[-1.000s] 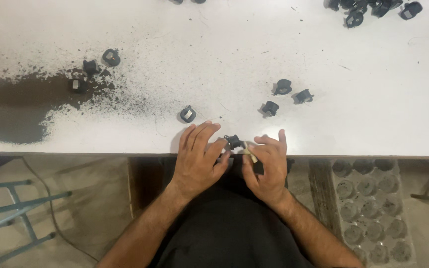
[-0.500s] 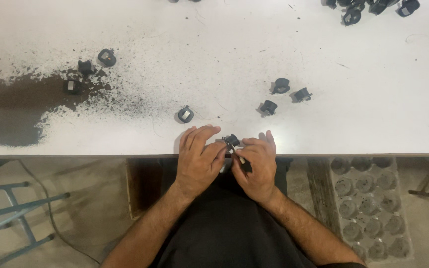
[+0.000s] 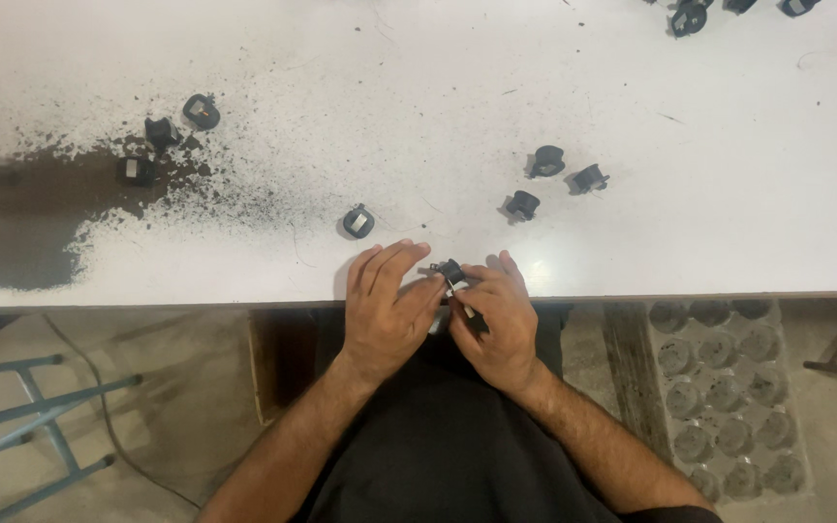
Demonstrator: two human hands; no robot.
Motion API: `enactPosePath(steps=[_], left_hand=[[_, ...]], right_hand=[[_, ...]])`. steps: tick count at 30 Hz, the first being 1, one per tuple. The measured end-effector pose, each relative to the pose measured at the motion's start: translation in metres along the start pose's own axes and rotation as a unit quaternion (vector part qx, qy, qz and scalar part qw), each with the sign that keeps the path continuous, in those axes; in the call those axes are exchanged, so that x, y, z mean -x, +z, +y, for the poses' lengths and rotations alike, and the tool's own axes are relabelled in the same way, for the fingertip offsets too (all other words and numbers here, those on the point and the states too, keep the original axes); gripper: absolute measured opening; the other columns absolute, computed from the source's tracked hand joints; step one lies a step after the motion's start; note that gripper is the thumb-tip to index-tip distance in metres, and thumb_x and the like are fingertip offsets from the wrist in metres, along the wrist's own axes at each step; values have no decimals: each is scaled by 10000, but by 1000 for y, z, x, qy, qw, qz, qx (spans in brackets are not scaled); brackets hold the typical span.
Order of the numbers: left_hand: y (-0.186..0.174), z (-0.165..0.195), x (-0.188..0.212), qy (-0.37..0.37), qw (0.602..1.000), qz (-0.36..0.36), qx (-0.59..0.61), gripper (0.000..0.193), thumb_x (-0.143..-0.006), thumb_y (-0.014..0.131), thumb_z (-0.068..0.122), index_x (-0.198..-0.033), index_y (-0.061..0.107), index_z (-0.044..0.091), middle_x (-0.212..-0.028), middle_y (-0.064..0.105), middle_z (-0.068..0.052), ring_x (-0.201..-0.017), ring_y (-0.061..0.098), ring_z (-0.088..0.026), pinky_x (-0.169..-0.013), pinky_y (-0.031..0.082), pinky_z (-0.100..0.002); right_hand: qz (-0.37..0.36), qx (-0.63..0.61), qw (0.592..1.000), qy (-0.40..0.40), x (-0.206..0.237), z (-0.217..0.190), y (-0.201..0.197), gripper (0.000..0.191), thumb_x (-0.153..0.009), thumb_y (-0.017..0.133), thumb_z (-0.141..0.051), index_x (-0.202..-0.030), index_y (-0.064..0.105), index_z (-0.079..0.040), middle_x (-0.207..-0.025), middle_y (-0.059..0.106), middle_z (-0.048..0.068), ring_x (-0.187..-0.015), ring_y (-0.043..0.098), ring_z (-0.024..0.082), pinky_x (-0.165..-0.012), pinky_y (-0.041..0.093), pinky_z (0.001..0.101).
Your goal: The person sits at a workbench assembling small black plastic impeller-like parts, fitting each component onto a hub by hand and using a small stick-like tool to press or adjust pieces. Finished assemblies are set on the table, and the person reaches for the next unassembled part to repeat the process.
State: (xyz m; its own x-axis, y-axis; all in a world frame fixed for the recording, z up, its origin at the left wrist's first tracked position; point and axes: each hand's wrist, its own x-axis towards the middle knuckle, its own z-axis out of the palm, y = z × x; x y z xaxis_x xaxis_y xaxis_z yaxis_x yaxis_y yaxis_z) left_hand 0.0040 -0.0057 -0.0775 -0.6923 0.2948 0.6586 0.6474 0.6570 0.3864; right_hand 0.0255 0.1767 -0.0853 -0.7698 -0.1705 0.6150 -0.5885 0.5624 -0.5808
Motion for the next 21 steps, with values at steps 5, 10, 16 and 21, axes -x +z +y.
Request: enactPosePath(steps=[5, 10, 16, 21], left_hand=[[-3, 0, -5, -69, 996, -51, 23, 114, -883, 778, 126, -990, 742, 107, -1269, 652, -46, -1304, 573, -265, -1150, 371, -518], [-5, 0, -6, -92, 992, -76, 43, 94, -876, 758, 103, -963, 722, 100, -1202, 719, -31, -1301, 588, -260, -1171, 336, -544], [-7, -1, -7, -95, 990, -81, 63, 86, -883, 738, 100, -966, 717, 103, -1188, 742, -21, -1292, 603, -263, -1182, 314, -554], [-10, -2, -9, -97, 989, -88, 75, 76, -890, 726, 101, -965, 720, 106, -1168, 740, -17, -1288, 601, -270, -1170, 307, -578]], right_hand=[[-2, 15, 1000, -11, -1, 0, 1, 364, -797, 799, 68, -1066, 595, -68, -950, 666, 87, -1146, 695, 318, -1202, 353, 643], [17, 4, 999, -41, 6, -1, 1, 377, -811, 777, 92, -1079, 571, -74, -953, 653, 91, -1215, 672, 329, -1207, 353, 615], [-6, -5, 998, -58, 8, 4, 5, 402, -809, 768, 101, -1101, 552, -72, -1008, 670, 99, -1236, 670, 318, -1216, 337, 622], [10, 9, 998, -53, 5, 1, 5, 384, -820, 761, 122, -1099, 572, -61, -1032, 680, 105, -1204, 685, 294, -1228, 349, 596]])
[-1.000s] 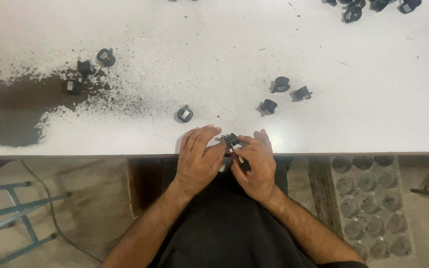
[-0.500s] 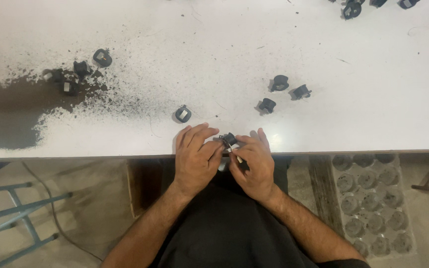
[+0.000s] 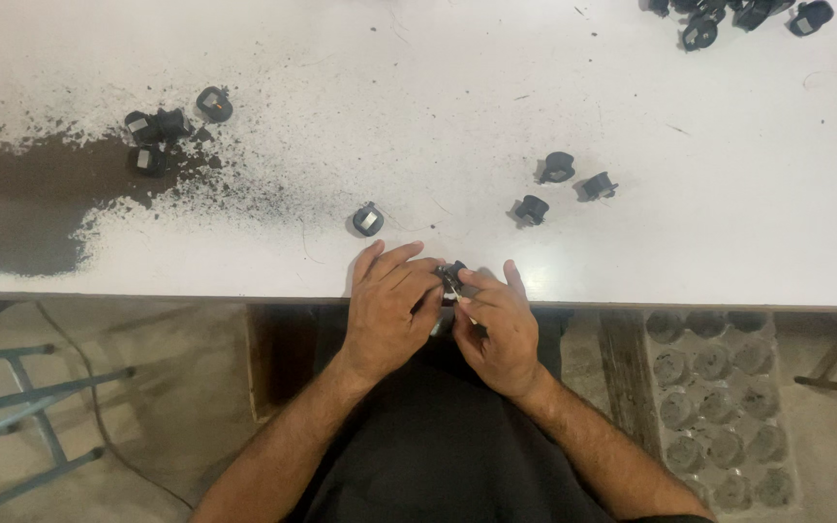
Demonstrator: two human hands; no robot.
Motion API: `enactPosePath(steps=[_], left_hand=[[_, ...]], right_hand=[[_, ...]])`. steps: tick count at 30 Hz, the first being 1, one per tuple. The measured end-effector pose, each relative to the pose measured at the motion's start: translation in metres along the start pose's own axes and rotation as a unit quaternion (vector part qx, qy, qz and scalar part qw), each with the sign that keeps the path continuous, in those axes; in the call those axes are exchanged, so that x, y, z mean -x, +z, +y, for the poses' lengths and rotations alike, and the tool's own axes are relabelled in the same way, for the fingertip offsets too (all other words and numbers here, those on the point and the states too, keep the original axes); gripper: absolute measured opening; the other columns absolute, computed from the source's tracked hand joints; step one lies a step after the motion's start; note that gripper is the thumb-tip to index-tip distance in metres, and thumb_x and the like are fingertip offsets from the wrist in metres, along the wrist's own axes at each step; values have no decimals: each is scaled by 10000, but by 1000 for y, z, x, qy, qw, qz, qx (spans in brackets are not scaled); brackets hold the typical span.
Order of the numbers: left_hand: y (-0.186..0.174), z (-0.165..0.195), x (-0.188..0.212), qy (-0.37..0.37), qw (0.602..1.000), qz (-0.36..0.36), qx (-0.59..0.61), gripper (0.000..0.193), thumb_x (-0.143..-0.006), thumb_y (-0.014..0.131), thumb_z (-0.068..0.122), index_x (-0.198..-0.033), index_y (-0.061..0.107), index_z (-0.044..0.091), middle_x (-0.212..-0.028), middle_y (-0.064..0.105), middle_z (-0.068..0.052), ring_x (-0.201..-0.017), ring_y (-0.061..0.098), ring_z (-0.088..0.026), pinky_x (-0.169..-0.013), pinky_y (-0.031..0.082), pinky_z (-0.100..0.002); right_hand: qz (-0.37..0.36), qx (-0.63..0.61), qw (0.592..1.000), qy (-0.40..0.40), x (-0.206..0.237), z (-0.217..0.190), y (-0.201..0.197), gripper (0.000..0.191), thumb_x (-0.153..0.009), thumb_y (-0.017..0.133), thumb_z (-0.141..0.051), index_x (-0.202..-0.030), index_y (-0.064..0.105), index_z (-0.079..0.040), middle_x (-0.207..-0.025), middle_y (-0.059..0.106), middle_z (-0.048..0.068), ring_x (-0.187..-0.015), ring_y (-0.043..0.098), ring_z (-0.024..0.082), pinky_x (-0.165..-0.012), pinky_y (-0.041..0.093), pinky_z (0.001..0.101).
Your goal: The person sits at a workbench assembling small black plastic impeller-like parts, fitting each component onto a hub by hand and using a small stick-like tool to press or adjust pieces. Finished assemblies are set on the table, and the person reaches for the next unassembled part to repeat the process.
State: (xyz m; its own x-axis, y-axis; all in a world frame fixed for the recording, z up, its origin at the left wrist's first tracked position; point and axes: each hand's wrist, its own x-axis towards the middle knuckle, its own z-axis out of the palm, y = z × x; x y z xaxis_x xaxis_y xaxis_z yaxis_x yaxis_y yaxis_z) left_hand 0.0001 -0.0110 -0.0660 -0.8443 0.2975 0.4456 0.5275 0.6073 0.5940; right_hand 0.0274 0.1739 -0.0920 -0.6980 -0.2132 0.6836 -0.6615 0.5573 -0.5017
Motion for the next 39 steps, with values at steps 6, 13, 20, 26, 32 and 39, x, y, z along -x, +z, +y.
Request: enactPosePath(steps=[6, 13, 20, 26, 32, 39], left_hand=[[-2, -1, 1, 7, 1000, -5, 3, 93, -897, 710, 96, -990, 713, 97, -1181, 735, -13, -1296, 592, -265, -1172, 305, -576], [-6, 2, -1, -4, 1000, -3, 15, 82, -873, 717, 84, -943, 676, 97, -1147, 724, -39, -1280, 610, -275, -1181, 328, -566], [-5, -1, -3, -28, 999, 3, 41, 336, -867, 769, 136, -1157, 640, 26, -1038, 706, -50, -1087, 667, -250, -1149, 392, -555], [-7, 1, -9, -12, 1000, 10, 9, 190, -901, 759, 110, -1083, 713, 79, -1014, 677, -60, -1009, 650, -267, -1097, 471, -486], [-9, 9, -12, 11, 1000, 20, -11, 154, -867, 770, 101, -1008, 714, 74, -1207, 640, -79, -1126, 619, -305, -1004, 472, -467], [-9, 8, -13, 57, 996, 11, -73, 223, -817, 791, 79, -1013, 687, 65, -1235, 624, -89, -1140, 601, -316, -1018, 477, -496]], right_hand=[[-14, 13, 1000, 1, -10, -5, -4, 363, -813, 757, 126, -1076, 589, -60, -1007, 669, 92, -1171, 691, 289, -1233, 334, 597], [-22, -17, 1000, 13, -20, -9, -10, 315, -840, 740, 118, -1082, 616, -42, -1071, 681, 115, -1198, 681, 307, -1229, 337, 598], [-23, 89, 994, 56, -25, -2, -35, 316, -843, 702, 62, -1115, 690, -99, -1022, 613, 63, -1228, 648, 309, -1298, 190, 645], [-64, 115, 988, 76, -34, 1, -23, 492, -749, 874, -230, -1170, 690, -55, -1112, 591, 146, -1246, 526, 361, -1175, 206, 690], [-95, 125, 985, 65, -28, 9, -22, 406, -777, 868, -186, -1130, 712, -62, -1119, 599, 104, -1263, 545, 331, -1204, 203, 710], [-78, 111, 987, 81, -24, 12, -21, 377, -780, 874, -204, -1091, 718, -58, -1097, 597, 102, -1242, 551, 321, -1218, 199, 713]])
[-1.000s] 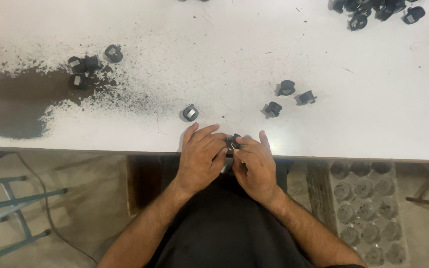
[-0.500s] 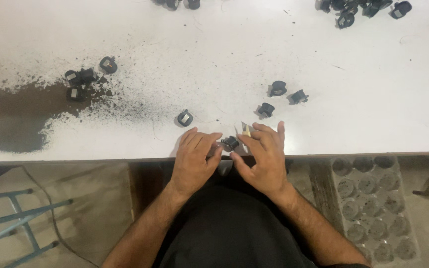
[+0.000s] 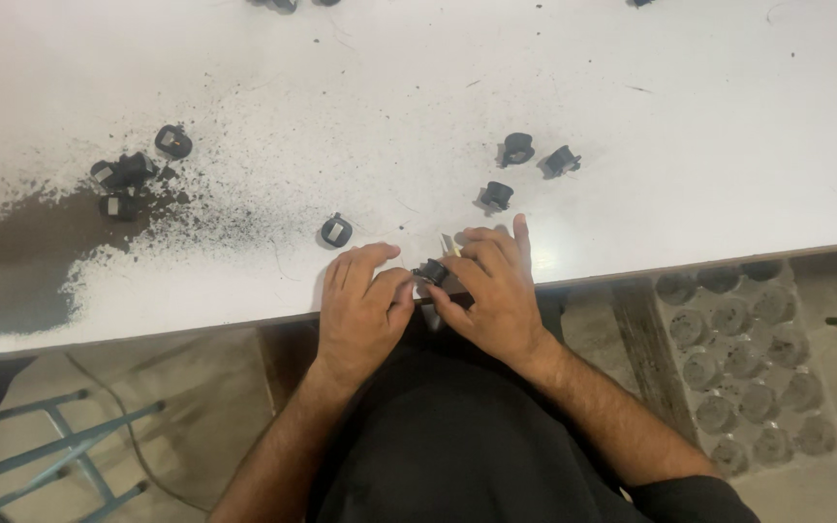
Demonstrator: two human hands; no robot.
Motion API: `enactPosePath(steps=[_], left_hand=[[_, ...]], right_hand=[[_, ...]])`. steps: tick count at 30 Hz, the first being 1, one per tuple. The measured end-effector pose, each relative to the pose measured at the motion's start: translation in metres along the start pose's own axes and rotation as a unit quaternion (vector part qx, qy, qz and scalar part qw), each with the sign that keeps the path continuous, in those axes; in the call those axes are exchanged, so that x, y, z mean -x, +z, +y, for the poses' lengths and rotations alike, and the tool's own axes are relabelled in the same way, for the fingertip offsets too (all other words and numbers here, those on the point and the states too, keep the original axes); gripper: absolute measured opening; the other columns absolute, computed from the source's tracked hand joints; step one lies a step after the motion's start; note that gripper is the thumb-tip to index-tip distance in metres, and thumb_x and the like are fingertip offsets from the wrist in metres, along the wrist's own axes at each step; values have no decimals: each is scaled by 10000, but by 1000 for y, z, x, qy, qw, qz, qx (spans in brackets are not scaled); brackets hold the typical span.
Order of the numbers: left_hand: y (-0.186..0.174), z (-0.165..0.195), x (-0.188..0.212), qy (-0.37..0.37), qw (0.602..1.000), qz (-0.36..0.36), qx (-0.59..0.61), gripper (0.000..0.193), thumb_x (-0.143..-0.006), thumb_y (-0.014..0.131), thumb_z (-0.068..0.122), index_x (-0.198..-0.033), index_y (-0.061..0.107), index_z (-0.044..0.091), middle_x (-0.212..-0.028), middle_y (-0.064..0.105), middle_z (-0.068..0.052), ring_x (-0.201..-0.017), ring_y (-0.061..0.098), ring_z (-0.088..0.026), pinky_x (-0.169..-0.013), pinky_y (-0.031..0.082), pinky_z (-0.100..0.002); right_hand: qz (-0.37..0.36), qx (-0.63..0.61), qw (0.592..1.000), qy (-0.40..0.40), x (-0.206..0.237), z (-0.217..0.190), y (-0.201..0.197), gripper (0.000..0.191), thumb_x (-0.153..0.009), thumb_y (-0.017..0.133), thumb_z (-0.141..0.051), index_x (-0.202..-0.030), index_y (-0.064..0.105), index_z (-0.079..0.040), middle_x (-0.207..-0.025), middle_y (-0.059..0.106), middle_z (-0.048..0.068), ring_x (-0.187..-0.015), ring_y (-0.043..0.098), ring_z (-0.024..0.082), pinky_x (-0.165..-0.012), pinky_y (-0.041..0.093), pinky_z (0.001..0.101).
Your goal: The person sits at a workbench assembling small black plastic impeller-like parts, fitting each component onto a hub by hand and using a small stick-like tool to press or adjust pieces. Finished assemblies are set on the table, and the person reaches for the next unassembled part to repeat the process.
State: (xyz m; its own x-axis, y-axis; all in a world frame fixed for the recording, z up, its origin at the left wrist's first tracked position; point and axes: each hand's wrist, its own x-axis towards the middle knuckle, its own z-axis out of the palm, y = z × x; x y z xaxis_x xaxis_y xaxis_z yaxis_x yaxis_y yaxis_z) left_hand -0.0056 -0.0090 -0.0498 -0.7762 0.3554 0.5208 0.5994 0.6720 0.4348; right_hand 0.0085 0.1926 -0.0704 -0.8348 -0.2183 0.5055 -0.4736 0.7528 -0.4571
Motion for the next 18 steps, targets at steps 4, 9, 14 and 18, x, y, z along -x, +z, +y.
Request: enactPosePath(steps=[4, 9, 14, 18], left_hand=[[1, 2, 1, 52, 999, -5, -15, 232, -833, 782, 64, -1033, 663, 55, -1241, 612, -99, -1203, 615, -299, -1039, 483, -491], [3, 2, -2, 61, 998, -12, -25, 210, -868, 776, 58, -1042, 659, 42, -1231, 604, -103, -1210, 616, -287, -1061, 476, -489], [0, -1, -1, 31, 999, -5, -9, 204, -819, 772, 58, -991, 662, 54, -1212, 617, -102, -1208, 610, -307, -1017, 474, -476], [0, 0, 0, 63, 998, -2, -31, 197, -853, 779, 63, -1008, 658, 48, -1221, 609, -97, -1216, 610, -293, -1036, 479, -483]], right_hand=[[-10, 0, 1000, -4, -1, 0, -2, 374, -788, 871, -214, -1090, 718, -56, -1096, 598, 104, -1235, 553, 314, -1215, 176, 731], [-23, -1, 1000, -10, -1, -1, -4, 379, -786, 864, -214, -1099, 720, -54, -1094, 600, 107, -1229, 553, 318, -1205, 160, 739], [-14, -8, 1000, 0, -1, -1, -3, 368, -775, 868, -218, -1070, 715, -59, -1078, 598, 98, -1221, 558, 311, -1211, 154, 740], [-2, -13, 1000, -2, -1, -1, -2, 375, -780, 871, -218, -1075, 708, -54, -1098, 598, 102, -1216, 558, 308, -1219, 160, 737]])
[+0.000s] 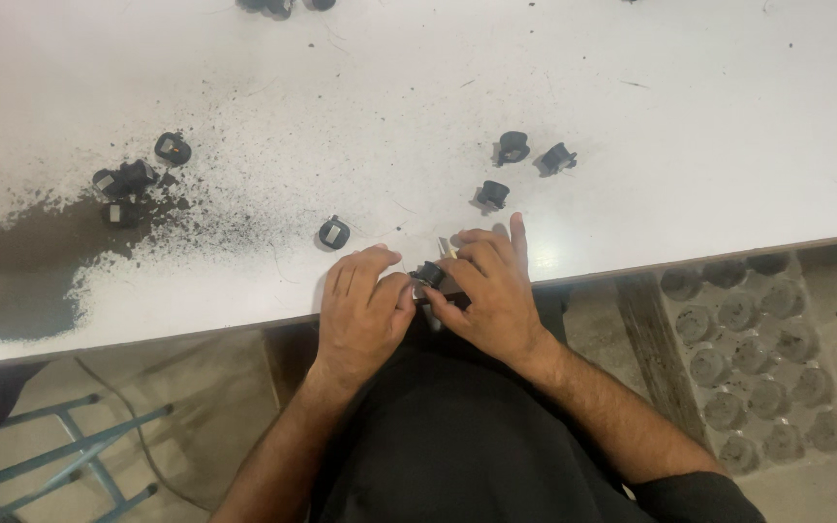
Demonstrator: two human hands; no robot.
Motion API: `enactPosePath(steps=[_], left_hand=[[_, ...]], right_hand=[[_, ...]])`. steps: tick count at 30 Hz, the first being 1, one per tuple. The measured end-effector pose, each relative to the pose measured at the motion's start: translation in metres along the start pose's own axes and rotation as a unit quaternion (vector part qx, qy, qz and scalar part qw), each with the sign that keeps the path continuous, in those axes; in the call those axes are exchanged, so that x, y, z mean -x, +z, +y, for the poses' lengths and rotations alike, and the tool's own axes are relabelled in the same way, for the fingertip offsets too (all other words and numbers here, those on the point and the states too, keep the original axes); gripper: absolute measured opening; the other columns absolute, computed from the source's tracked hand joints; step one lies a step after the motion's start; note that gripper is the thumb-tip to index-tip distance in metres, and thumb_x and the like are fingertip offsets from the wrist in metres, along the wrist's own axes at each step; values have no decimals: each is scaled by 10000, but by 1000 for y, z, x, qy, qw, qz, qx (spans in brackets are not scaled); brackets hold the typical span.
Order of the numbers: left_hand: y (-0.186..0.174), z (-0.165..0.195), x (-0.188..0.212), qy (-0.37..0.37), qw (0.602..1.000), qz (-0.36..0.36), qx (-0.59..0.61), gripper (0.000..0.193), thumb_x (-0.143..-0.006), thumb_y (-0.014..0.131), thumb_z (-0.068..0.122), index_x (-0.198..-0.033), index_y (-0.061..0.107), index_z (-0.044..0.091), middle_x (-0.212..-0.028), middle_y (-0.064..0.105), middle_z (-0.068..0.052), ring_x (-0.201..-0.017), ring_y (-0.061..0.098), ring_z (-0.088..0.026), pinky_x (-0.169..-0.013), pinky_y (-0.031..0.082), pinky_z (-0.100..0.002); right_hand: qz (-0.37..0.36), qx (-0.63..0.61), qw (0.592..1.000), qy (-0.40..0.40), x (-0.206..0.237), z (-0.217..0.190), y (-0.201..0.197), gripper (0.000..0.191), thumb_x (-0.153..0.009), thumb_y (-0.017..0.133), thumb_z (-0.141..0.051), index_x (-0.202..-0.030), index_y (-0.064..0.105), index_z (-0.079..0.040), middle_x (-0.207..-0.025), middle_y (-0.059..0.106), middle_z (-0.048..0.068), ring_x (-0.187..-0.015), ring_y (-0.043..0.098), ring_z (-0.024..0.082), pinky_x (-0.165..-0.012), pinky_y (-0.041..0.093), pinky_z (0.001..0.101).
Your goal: The person sits at a workbench assembling small black plastic impeller-like parts, fitting each component onto a hub by hand and using a small stick-like tool to press or adjust pieces. Finished assemblies are set on the table, and the person reaches for the next unassembled part to repeat the process.
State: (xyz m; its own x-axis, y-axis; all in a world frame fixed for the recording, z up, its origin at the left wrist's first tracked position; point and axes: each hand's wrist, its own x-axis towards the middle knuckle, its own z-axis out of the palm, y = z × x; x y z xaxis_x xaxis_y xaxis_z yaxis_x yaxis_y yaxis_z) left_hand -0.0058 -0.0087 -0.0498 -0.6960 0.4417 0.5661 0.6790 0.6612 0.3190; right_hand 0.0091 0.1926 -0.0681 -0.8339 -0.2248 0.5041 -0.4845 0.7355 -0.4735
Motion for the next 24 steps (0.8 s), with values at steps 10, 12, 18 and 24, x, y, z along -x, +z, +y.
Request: enactPosePath(steps=[10, 12, 18, 24], left_hand=[[-14, 3, -18, -148, 976, -79, 137, 131, -903, 741, 123, -1022, 707, 79, -1210, 645, -94, -1020, 665, -259, -863, 545, -383], [-19, 2, -21, -236, 942, -111, 209, 95, -943, 714, 146, -1012, 702, 81, -1181, 661, -78, -910, 703, -198, -772, 587, -322], [-23, 4, -17, -273, 928, -118, 225, 127, -941, 690, 145, -1033, 696, 58, -946, 689, -78, -749, 664, -191, -667, 541, -338], [-15, 7, -12, -249, 946, -85, 189, 99, -885, 726, 138, -931, 691, 58, -850, 698, -86, -732, 671, -230, -645, 535, -364]], right_hand=[[-33, 9, 999, -18, -3, 2, -6, 411, -772, 865, -208, -1126, 707, -74, -1109, 596, 104, -1253, 540, 331, -1193, 149, 755], [-31, 14, 999, -15, -3, 1, -6, 406, -775, 864, -211, -1129, 712, -80, -1107, 596, 97, -1254, 541, 325, -1197, 154, 753], [-18, 19, 1000, -12, -4, -1, -6, 381, -801, 862, -215, -1129, 720, -82, -1109, 598, 84, -1255, 543, 307, -1202, 179, 735], [5, 17, 1000, -22, -1, -5, -10, 388, -807, 844, -182, -1159, 708, -90, -1081, 607, 97, -1244, 571, 341, -1210, 190, 678]])
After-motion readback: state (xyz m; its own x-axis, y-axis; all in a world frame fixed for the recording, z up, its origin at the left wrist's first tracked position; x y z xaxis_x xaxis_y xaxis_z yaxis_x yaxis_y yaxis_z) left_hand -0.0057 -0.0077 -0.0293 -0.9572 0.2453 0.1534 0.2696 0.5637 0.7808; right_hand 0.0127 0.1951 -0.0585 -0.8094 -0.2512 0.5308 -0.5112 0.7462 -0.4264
